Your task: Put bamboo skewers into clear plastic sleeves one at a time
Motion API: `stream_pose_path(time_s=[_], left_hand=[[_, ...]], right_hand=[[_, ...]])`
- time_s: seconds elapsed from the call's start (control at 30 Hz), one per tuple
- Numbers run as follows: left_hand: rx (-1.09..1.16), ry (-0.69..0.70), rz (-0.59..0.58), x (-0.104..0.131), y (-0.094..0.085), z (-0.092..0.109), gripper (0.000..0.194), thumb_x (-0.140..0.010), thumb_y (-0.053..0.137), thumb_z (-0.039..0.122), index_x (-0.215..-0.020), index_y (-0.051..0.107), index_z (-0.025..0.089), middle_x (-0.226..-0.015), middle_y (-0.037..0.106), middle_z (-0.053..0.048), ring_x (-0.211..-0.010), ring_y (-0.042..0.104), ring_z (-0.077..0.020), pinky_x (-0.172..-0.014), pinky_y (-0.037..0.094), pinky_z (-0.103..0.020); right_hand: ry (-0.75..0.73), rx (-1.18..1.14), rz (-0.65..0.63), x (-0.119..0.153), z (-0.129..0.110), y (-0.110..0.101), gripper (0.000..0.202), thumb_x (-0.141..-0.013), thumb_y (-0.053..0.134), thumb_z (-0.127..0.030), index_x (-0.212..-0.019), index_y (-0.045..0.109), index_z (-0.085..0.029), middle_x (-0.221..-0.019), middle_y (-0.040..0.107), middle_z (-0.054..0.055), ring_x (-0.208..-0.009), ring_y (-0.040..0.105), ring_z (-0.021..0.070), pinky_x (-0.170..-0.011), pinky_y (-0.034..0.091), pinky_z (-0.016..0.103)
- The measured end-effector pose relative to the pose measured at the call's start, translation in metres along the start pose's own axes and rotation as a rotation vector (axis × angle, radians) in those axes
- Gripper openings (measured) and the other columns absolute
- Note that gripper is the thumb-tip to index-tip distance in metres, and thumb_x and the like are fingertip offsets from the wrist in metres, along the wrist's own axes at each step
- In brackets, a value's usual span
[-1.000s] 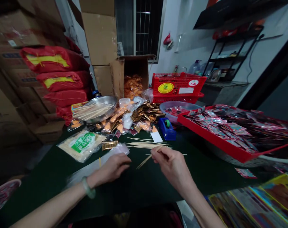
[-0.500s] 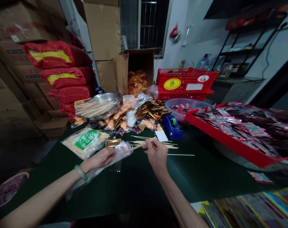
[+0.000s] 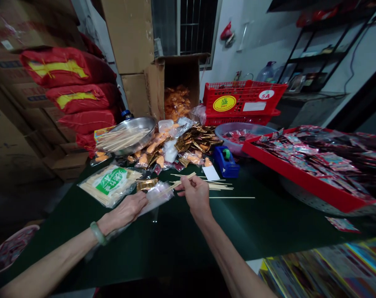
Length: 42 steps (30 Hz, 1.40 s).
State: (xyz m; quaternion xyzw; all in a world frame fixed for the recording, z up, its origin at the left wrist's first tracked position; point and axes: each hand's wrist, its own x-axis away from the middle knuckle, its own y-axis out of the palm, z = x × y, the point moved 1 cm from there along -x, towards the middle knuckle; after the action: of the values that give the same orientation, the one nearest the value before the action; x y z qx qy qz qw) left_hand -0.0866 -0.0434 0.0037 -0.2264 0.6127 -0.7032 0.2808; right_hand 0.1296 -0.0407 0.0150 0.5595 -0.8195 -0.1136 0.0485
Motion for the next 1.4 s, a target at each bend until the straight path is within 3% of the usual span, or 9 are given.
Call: stream_pose_path(time_s=[0.3,0.5,0.63,0.73,0.83,1.03,1.4], left_hand=[[-0.141,0.128,0.004,-0.001,-0.016,0.015,0.023,-0.073,0.033,-0.002,-0.083,0.047,0.014,-0.087,0.051,-0.008,-0.08,0.045,-0.0206,-0.067,0.038,-0.031],[-0.109,0.086,0.061,0.008,-0.021,0.015,0.024,-0.075,0.031,-0.001,-0.086,0.045,0.015,-0.086,0.05,-0.008,-0.08,0.044,-0.0189,-0.068,0.038,-0.03],[-0.061,0.074,0.107,0.014,-0.016,0.01,0.02,-0.079,0.03,0.002,-0.082,0.044,0.016,-0.081,0.049,-0.007,-0.073,0.043,-0.0173,-0.064,0.038,-0.029],[-0.027,0.096,0.122,0.016,-0.01,0.006,0.02,-0.08,0.029,0.001,-0.081,0.044,0.015,-0.08,0.049,-0.007,-0.072,0.043,-0.0172,-0.064,0.038,-0.029],[-0.013,0.119,0.139,0.016,-0.008,0.005,0.021,-0.08,0.028,0.001,-0.082,0.045,0.014,-0.08,0.049,-0.007,-0.073,0.043,-0.0171,-0.064,0.038,-0.029],[-0.047,0.118,0.162,0.017,-0.009,0.006,0.023,-0.083,0.026,0.003,-0.088,0.045,0.013,-0.082,0.049,-0.008,-0.074,0.043,-0.0173,-0.064,0.038,-0.03],[-0.075,0.155,0.203,0.023,-0.015,0.007,0.024,-0.085,0.023,0.004,-0.087,0.045,0.013,-0.079,0.049,-0.007,-0.07,0.042,-0.0163,-0.06,0.038,-0.028]], right_hand=[[0.105,0.023,-0.144,0.01,0.011,0.024,0.025,-0.06,0.065,-0.036,-0.055,0.056,-0.014,-0.045,0.057,-0.001,-0.043,0.053,0.0104,-0.038,0.043,0.019],[0.082,0.086,-0.223,0.03,0.026,0.042,0.028,-0.063,0.063,-0.036,-0.047,0.055,-0.015,-0.045,0.056,-0.001,-0.04,0.047,0.0079,-0.038,0.037,0.018],[0.079,0.073,-0.156,0.017,0.017,0.024,0.027,-0.062,0.063,-0.038,-0.051,0.055,-0.015,-0.043,0.056,-0.001,-0.041,0.05,0.0088,-0.039,0.04,0.019],[0.072,0.011,-0.034,-0.001,-0.004,-0.004,0.026,-0.056,0.069,-0.038,-0.059,0.057,-0.014,-0.046,0.057,-0.001,-0.046,0.057,0.0123,-0.041,0.046,0.021],[0.01,-0.084,0.005,-0.01,-0.024,-0.021,0.029,-0.053,0.073,-0.036,-0.061,0.057,-0.013,-0.047,0.058,-0.001,-0.048,0.06,0.0144,-0.04,0.049,0.022],[0.001,-0.175,0.006,-0.001,-0.025,-0.009,0.027,-0.054,0.073,-0.033,-0.061,0.057,-0.013,-0.045,0.056,-0.003,-0.046,0.061,0.0135,-0.036,0.048,0.019],[0.081,-0.115,-0.053,-0.003,-0.023,0.004,0.02,-0.055,0.068,-0.029,-0.055,0.055,-0.013,-0.041,0.057,-0.002,-0.039,0.057,0.0113,-0.034,0.047,0.018]])
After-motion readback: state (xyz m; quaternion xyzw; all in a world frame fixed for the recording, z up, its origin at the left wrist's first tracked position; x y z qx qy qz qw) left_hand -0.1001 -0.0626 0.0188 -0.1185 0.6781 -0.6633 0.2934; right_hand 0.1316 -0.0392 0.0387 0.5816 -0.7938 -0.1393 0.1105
